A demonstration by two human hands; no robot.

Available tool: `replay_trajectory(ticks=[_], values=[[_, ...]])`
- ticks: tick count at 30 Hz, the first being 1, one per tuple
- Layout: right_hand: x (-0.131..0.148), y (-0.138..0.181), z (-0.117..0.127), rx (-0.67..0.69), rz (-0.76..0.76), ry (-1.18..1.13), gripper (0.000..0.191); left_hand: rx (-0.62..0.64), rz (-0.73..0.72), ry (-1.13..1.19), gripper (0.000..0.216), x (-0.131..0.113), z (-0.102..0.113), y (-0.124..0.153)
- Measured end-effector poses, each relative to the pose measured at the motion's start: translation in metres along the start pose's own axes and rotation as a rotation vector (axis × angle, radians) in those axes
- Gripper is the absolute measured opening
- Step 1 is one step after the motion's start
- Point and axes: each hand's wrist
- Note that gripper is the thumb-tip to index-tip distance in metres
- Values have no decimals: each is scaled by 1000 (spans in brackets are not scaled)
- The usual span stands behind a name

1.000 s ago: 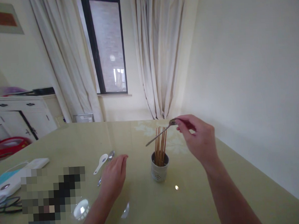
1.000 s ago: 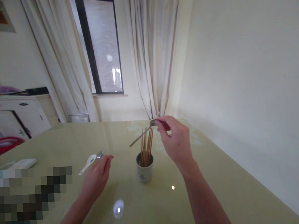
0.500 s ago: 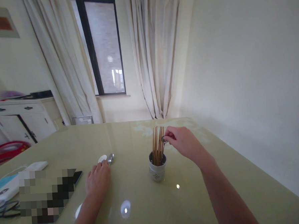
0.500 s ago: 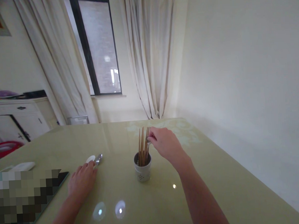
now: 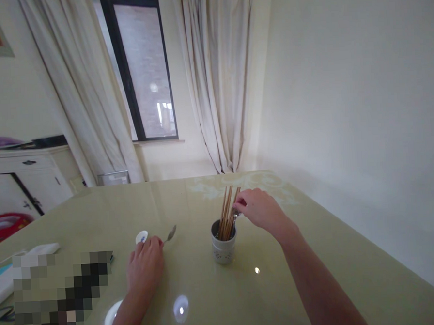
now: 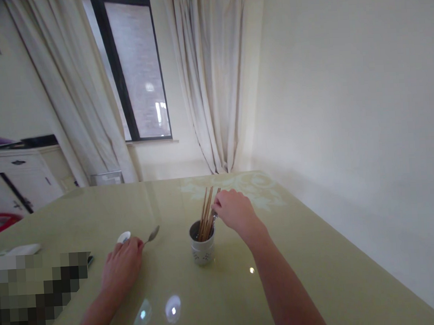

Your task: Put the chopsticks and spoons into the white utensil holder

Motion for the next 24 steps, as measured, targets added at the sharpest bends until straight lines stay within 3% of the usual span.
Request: replay_trajectory(ticks=[6,8,11,18,21,24], values=[[6,14,18,-140,4,-120,18,-192,-40,740,29,-37,-1,6],[12,21,25,-195,97,-244,21,-275,-105,920,31,-53,0,16],[25,31,29,-150,281,-434,25,-330,-187,1082,28,-73,4,33],[47,33,21,-14,449,-610,11,-299,-225,1167,28,-90,1,53],[45,32,22,-111,416,-538,11,-252,-225,1111,34,-82,1,49],[30,32,30,-327,291,-462,12,-225,-235,1029,47,-62,8,33]])
Point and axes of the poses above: each hand's wrist, its own y-axis away from the middle knuckle, its own z-axis out of the back of the hand, x = y × z, and after that the axes turned 9 degrees about y, right-handed
